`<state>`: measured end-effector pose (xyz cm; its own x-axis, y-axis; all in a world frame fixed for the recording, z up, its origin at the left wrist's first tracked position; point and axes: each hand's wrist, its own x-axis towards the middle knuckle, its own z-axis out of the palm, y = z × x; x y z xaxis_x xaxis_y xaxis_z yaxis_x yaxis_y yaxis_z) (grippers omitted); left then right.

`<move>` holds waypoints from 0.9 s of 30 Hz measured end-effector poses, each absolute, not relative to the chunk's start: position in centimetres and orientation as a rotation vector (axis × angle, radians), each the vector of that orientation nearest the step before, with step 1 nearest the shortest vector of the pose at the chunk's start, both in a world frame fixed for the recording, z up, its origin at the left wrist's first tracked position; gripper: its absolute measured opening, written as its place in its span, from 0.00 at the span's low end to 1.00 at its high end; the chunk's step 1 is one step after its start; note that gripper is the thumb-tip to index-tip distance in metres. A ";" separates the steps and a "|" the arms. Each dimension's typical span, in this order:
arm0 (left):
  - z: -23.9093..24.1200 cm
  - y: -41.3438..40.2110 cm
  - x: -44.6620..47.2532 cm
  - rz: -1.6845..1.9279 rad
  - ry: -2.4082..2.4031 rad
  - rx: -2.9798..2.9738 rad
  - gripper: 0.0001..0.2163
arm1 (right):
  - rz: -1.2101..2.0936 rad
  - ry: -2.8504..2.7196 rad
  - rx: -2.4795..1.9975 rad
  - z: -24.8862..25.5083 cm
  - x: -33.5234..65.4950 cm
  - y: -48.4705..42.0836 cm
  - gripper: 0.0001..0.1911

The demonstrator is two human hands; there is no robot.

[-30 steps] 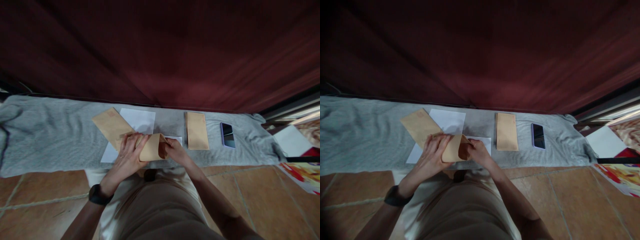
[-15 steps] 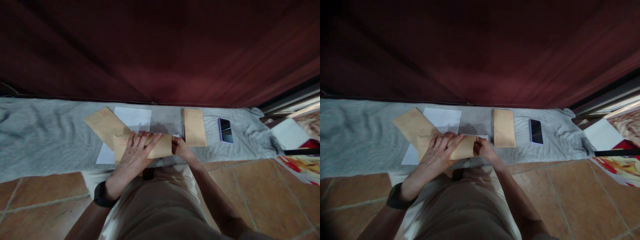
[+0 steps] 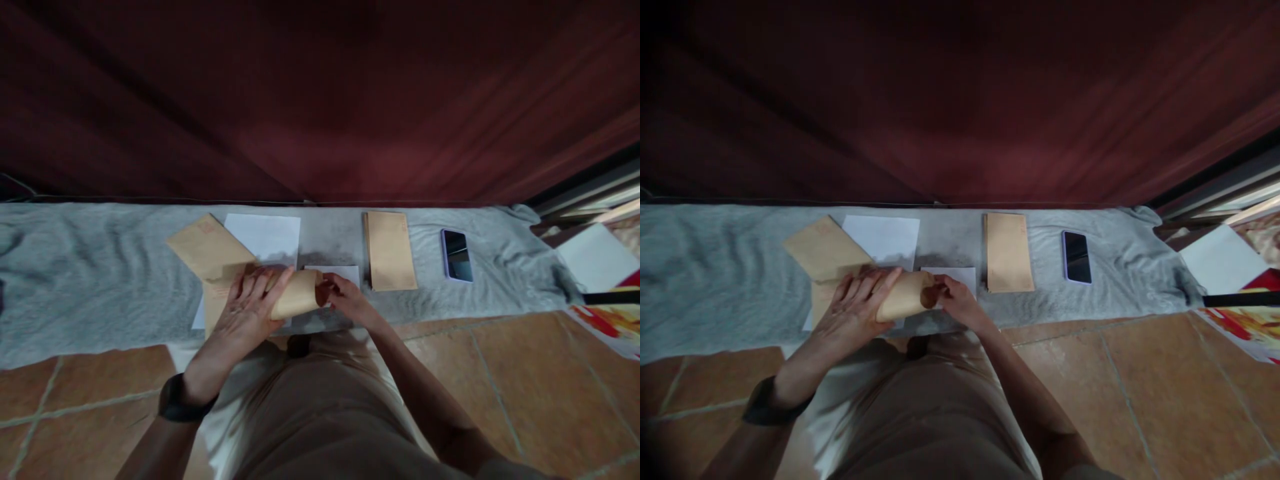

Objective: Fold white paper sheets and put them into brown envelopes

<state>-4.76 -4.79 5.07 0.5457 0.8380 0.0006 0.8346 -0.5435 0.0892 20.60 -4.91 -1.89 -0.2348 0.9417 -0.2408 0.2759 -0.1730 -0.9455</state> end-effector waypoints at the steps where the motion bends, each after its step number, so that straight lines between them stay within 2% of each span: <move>1: 5.0 -4.5 -5.1 0.052 1.480 2.681 0.49 | 1.312 -1.539 -1.490 -2.1 20.9 -4.9 0.18; 5: 3.7 -3.5 -5.9 0.001 1.547 2.615 0.52 | 0.701 -1.774 -1.722 -2.8 22.7 -5.2 0.21; 7: 2.8 -3.0 -6.1 -0.001 1.551 2.586 0.53 | 0.521 -1.887 -1.770 -3.2 23.4 -5.5 0.25; 11: 1.8 -2.3 -6.5 0.031 1.531 2.522 0.54 | 0.394 -2.090 -1.832 -3.1 23.7 -5.4 0.32; 15: 1.7 -1.9 -7.0 0.015 1.522 2.519 0.55 | 0.374 -2.202 -1.916 -1.9 23.4 -4.0 0.34; 19: 1.6 -1.8 -7.2 0.019 1.501 2.549 0.55 | 0.443 -2.257 -1.932 -1.0 23.9 -2.5 0.27; 24: 1.0 -1.9 -7.4 0.004 1.463 2.573 0.56 | 0.594 -2.273 -1.883 -0.3 25.1 -2.6 0.06; 27: 0.6 -2.0 -7.7 -0.016 1.437 2.577 0.55 | 0.693 -2.224 -1.832 0.4 26.2 -3.4 0.05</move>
